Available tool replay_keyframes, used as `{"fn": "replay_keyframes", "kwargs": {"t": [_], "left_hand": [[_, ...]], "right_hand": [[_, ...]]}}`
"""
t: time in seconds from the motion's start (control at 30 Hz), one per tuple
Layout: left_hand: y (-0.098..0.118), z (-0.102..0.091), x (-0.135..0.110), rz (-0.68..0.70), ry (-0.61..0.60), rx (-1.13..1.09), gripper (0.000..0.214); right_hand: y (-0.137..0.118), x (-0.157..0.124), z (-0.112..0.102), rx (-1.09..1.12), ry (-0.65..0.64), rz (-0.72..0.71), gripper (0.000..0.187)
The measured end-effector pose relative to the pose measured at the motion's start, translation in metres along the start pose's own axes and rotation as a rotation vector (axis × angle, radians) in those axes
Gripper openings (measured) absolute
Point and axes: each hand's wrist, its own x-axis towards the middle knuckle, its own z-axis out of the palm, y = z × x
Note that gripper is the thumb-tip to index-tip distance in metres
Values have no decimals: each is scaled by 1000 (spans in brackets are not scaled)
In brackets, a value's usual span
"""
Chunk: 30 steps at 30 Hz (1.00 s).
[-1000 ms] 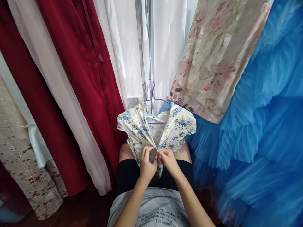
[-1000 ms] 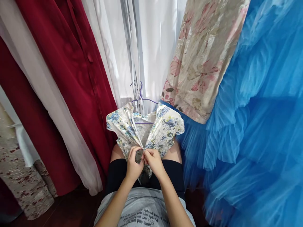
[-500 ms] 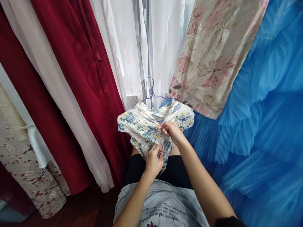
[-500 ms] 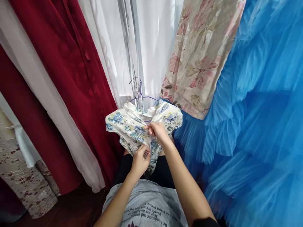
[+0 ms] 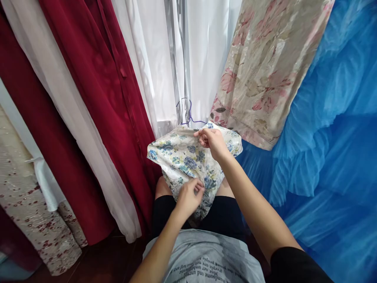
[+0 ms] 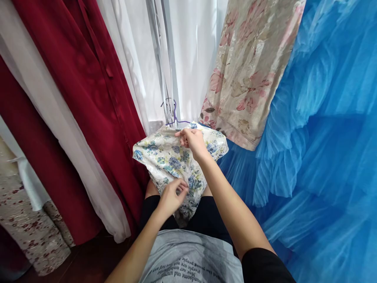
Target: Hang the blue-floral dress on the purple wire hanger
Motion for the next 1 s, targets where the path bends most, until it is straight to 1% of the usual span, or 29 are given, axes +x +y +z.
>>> {"fn": "replay_keyframes", "kwargs": {"t": [0.03,0.07,0.13,0.17,0.23,0.3,0.33,0.4,0.47,0.5,0.57,0.63,0.7,0.77,0.8,0.83,0.87,0.93,1.0], "left_hand": [[6,-10,12,43,71,-3,7],[14,-22,25,96,176,14,6],[32,-46,56,205,364,47,14],[40,-57,72,266,407,53,20],[55,-72,101,360,390,92,25],[64,-78,122,424,329,168,20],[67,-80,129,446,311,215,17],[68,-82,136,476,307,308,14],[65,-89,139,486,342,365,13],[62,-96,140,479,379,360,13],[48,-116,145,425,502,276,14],[25,-142,153,316,657,106,15],[-6,-165,160,160,789,-121,12],[-40,-176,162,-85,949,-464,5],[-55,-176,159,-206,1005,-608,4],[-70,-172,153,-316,1037,-718,7],[-82,-165,145,-405,1041,-788,12],[-101,-142,123,-523,987,-849,20],[-112,-113,98,-607,925,-904,21]], "right_hand": [[0,-5,-1,-17,3,-18,21],[0,-10,-2,-37,6,-33,20],[-1,-19,-3,-78,-7,-73,22],[-2,-22,-3,-92,-25,-99,24],[-3,-25,-3,-116,-71,-150,25],[1,-24,-2,-145,-93,-190,25],[6,-22,-1,-167,-81,-202,26],[21,-19,3,-231,-11,-222,26],[42,-19,7,-280,55,-215,28],[53,-21,10,-278,64,-192,28],[73,-29,14,-220,42,-123,28],[86,-39,18,-140,12,-68,27],[92,-50,24,-69,-18,-52,26],[95,-57,35,6,-65,-27,26],[97,-60,42,43,-85,-2,26],[99,-62,48,74,-96,29,26],[102,-64,53,105,-97,66,25],[110,-68,58,201,-30,154,23],[120,-73,52,302,106,218,21]]}}
